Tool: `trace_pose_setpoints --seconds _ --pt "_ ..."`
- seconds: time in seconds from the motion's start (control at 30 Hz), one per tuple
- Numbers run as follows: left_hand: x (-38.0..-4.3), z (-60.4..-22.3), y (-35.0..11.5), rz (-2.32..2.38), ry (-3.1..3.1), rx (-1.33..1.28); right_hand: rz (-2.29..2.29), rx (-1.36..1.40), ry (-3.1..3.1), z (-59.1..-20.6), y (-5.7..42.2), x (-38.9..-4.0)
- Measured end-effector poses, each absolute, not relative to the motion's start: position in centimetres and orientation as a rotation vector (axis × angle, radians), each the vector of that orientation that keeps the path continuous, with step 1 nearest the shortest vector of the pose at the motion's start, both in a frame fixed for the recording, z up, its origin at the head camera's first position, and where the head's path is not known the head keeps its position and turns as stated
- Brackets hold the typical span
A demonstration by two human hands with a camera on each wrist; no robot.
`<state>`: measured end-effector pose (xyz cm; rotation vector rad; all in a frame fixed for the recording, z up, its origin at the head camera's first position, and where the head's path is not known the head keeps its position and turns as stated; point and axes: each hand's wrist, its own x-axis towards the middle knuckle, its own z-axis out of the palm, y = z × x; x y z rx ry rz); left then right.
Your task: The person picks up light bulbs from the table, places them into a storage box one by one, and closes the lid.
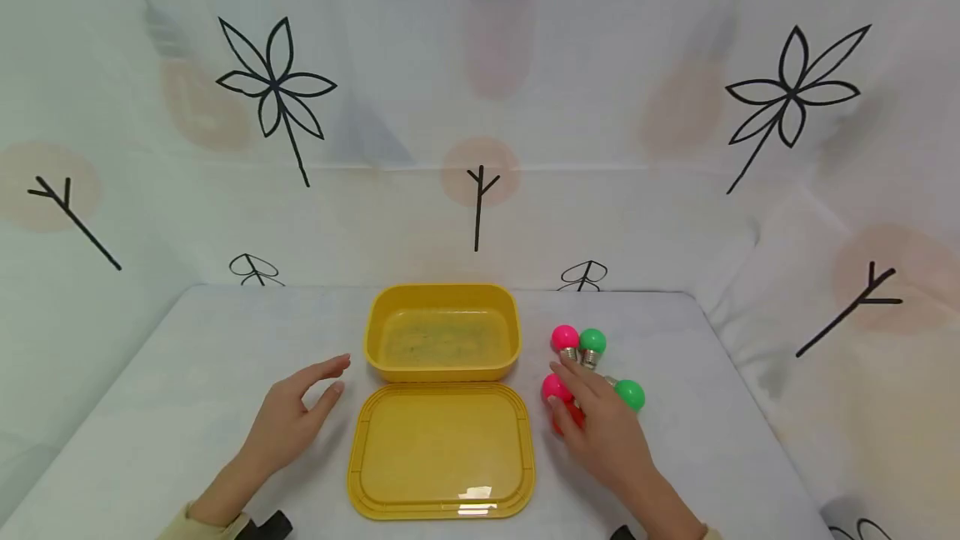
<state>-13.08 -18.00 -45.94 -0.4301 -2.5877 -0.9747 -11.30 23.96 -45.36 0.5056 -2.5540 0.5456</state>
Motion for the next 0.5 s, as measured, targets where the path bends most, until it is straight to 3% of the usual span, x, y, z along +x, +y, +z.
trace_pose_setpoints --seconds 0.5 --pt "-15.8 -46.8 -18.2 -1.311 -2.625 -0.236 0.814 0.377 -2.537 -45.4 24.2 -12.4"
